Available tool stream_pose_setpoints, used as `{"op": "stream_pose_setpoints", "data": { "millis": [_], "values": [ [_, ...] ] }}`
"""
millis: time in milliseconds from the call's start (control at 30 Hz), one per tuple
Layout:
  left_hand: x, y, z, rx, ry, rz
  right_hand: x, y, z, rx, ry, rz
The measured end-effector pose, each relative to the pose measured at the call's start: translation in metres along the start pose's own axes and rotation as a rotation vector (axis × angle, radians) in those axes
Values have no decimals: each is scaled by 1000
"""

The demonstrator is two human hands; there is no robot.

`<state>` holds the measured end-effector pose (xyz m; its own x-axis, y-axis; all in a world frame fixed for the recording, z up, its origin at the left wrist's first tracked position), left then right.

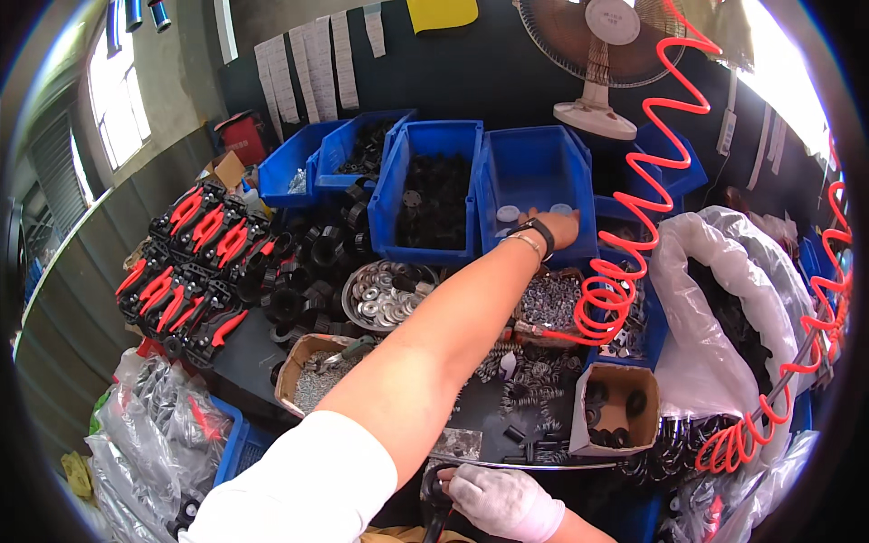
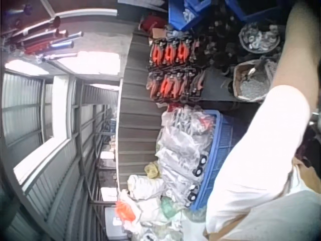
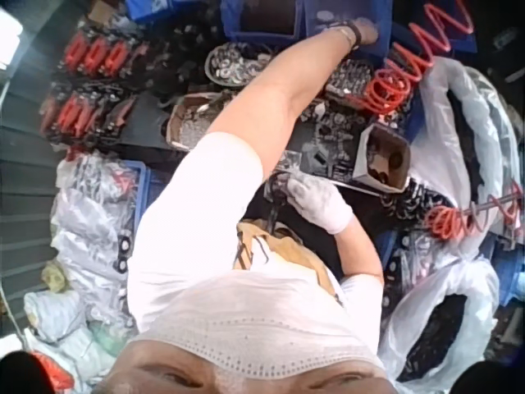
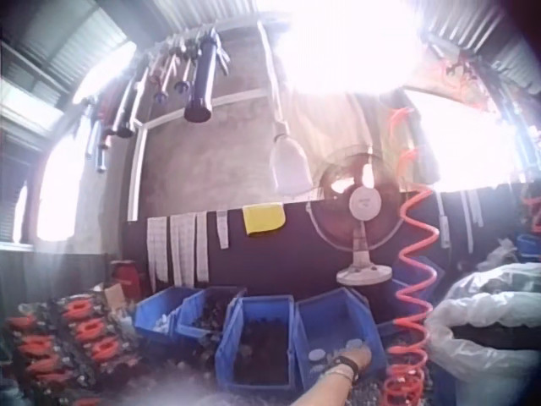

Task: The person assembles mechanical components including plastic housings, metal rods, springs, screws, and cylinders using a power screwdriver, pliers, and a glue bottle.

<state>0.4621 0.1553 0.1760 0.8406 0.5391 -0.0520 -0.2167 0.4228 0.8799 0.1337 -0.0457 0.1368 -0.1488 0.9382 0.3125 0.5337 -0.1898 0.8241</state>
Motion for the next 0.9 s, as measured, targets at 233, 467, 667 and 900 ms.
{"op": "stream_pose_setpoints", "data": {
  "millis": [233, 467, 667, 900],
  "values": [
    [31, 21, -18, -226, -252, 217, 8, 0, -16, -101, 221, 30],
    [0, 78, -53, -973, -394, 522, 16, 1, -24, -284, 102, 111],
    [-97, 171, -197, -1806, -91, 209, 5, 17, -31, -231, 49, 345],
    [-136, 158, -373, -1948, 264, 365, -13, 27, -19, 159, 6, 744]
  ]
}}
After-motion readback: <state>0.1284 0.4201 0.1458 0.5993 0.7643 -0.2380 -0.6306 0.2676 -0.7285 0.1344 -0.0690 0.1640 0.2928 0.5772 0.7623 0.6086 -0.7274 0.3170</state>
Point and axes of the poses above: each hand's wrist, its own x-axis towards the middle knuckle, its own y-axis out of the back of the hand, z = x × y, the point moved 7 cm from there along x, towards the middle knuckle, and after that the axes turned 10 degrees about y, right-handed, at the moved point
